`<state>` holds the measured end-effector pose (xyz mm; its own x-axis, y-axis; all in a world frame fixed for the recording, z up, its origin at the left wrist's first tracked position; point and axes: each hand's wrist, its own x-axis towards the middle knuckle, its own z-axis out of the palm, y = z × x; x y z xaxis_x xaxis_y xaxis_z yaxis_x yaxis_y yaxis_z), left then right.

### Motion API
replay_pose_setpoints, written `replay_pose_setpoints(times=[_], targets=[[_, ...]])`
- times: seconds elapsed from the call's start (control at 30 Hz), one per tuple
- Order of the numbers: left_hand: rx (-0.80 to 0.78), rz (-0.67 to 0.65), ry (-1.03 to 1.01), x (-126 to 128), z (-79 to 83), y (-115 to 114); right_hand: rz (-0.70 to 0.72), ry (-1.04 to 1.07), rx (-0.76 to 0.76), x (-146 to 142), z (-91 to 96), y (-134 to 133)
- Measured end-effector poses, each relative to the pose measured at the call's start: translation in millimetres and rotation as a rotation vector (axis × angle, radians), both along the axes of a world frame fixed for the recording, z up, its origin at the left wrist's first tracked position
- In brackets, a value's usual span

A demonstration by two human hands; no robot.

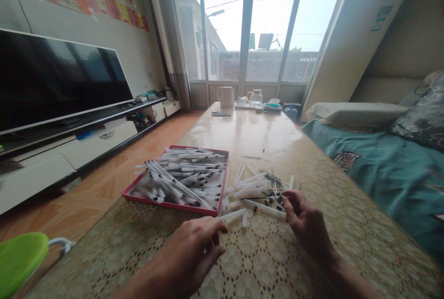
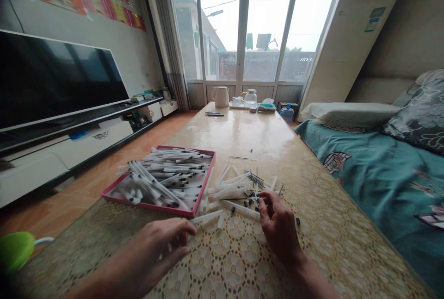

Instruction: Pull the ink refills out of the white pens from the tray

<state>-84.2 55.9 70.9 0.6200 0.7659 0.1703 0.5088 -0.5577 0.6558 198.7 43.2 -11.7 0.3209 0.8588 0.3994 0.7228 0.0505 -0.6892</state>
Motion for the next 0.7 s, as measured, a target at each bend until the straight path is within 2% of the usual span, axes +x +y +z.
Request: replay_pose_setpoints(times=[0.17,0.27,0.37,0.53,0.7], targets=[[-0.055,0.291,-0.064,-37.7,-6.2,39.1,0.012,-0.015,-0.007,-1.2,-4.8,0.8],[-0.105,0.365,-0.075,-57.2,-8.6,51.6,0.022,-0.038,-0.013,-1.2,-10.4,3.2],[-0.005,0.401,-0.024,-66.8,-11.1,62.1,0.021,-0.052,-0.008,-2.7,-12.9,4.2],[0.383,0.393,0.196,-56.2,-17.5,92.1,0.028,-0.057,-0.013,-4.6,-12.3,2.9],[0.475,0.349,0.383,-30.6,-24.3,115.9,0.026,-0.067,-0.022,-2.8,-15.1,2.9]])
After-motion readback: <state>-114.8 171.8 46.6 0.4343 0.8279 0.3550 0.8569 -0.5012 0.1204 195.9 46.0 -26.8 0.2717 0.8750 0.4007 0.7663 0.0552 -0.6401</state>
